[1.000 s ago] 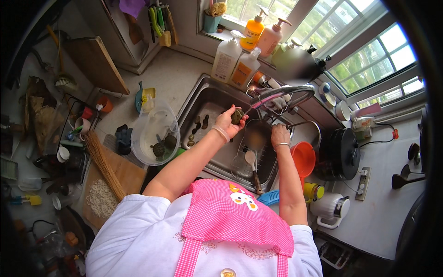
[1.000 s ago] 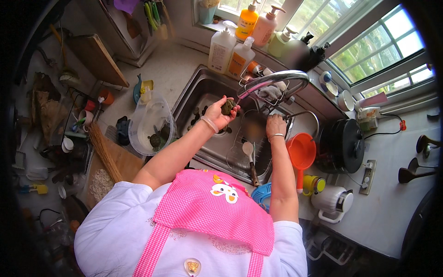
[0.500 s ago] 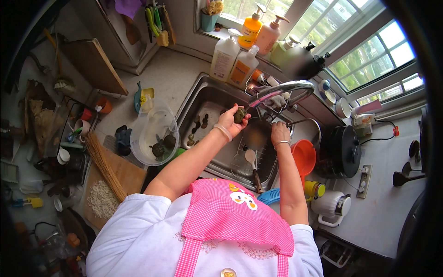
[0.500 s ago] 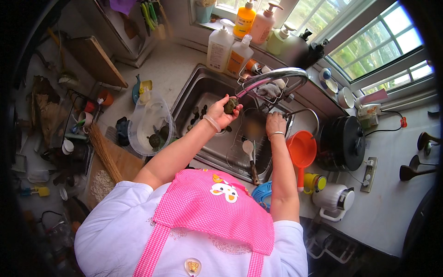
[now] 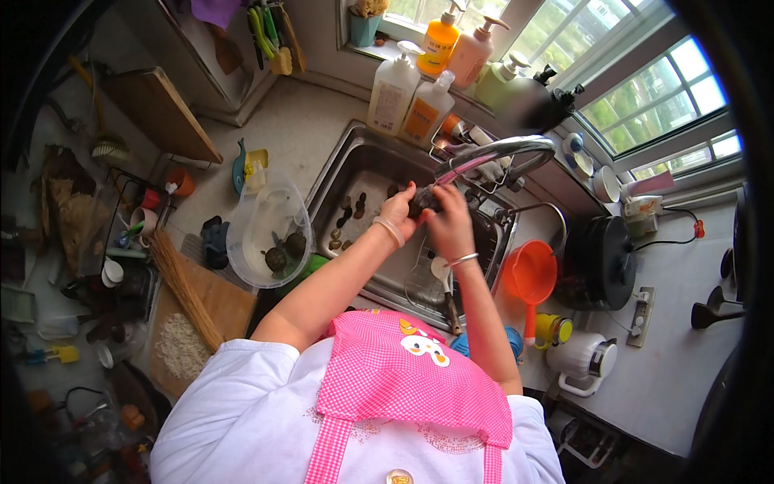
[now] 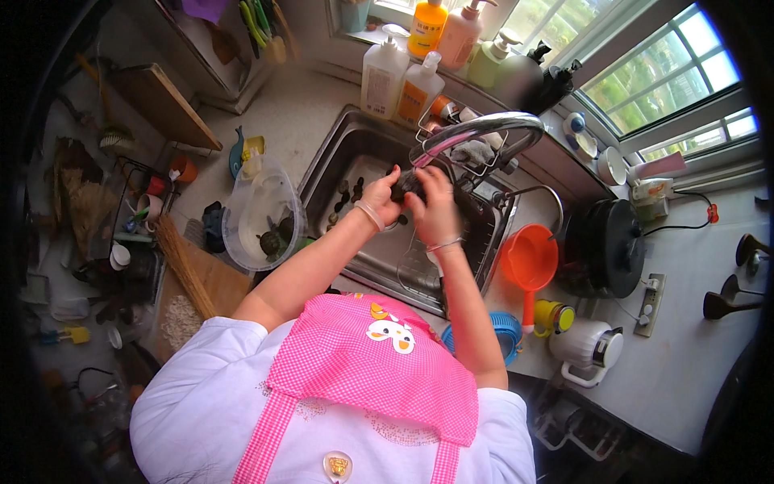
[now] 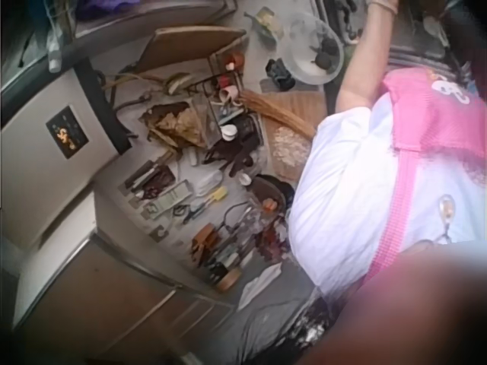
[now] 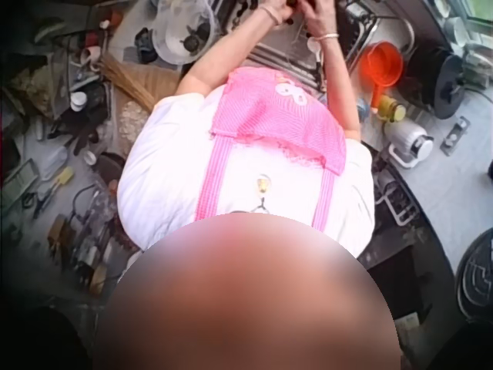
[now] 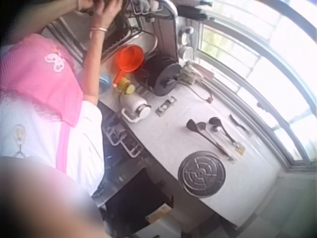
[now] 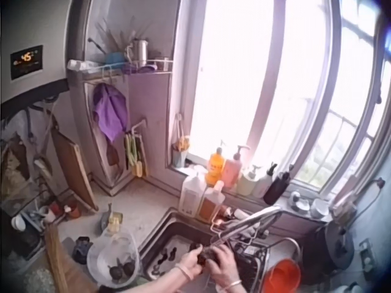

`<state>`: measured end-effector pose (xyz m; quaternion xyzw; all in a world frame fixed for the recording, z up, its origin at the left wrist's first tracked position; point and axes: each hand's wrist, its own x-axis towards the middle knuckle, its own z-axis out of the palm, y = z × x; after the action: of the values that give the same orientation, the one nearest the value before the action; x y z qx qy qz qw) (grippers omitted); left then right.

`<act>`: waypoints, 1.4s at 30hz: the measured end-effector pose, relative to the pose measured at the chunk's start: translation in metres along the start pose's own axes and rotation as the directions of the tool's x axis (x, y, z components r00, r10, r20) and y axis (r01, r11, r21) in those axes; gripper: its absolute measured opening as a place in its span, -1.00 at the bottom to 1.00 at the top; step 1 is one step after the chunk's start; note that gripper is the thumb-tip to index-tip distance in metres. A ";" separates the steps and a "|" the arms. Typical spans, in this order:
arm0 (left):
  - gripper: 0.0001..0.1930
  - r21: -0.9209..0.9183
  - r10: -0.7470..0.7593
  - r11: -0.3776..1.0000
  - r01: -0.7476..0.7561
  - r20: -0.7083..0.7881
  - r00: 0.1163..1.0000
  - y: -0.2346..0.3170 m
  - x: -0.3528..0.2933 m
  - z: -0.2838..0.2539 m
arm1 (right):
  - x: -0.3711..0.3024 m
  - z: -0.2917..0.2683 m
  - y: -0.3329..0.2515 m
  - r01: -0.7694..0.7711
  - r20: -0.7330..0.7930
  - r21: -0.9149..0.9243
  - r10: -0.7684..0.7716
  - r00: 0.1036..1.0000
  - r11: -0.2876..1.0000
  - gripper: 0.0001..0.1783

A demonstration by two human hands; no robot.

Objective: The person washes small dark pieces of seaweed under running water in a kitchen sink. They handle the pieces one at a time, rinsing and rubbing them before placing them into a clear plastic container.

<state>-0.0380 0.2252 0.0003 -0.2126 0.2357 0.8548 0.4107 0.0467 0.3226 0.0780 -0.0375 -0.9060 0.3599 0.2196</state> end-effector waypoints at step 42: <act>-0.88 0.095 0.261 0.963 -0.251 -0.109 0.959 0.001 -0.008 0.007 | 0.020 0.046 0.023 -0.175 -0.186 0.092 0.189 0.964 0.980 -0.84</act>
<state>-0.0361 0.2242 0.0107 -0.2151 0.3197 0.8761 0.2898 0.0073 0.3147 0.0406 -0.1471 -0.8590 0.4069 0.2738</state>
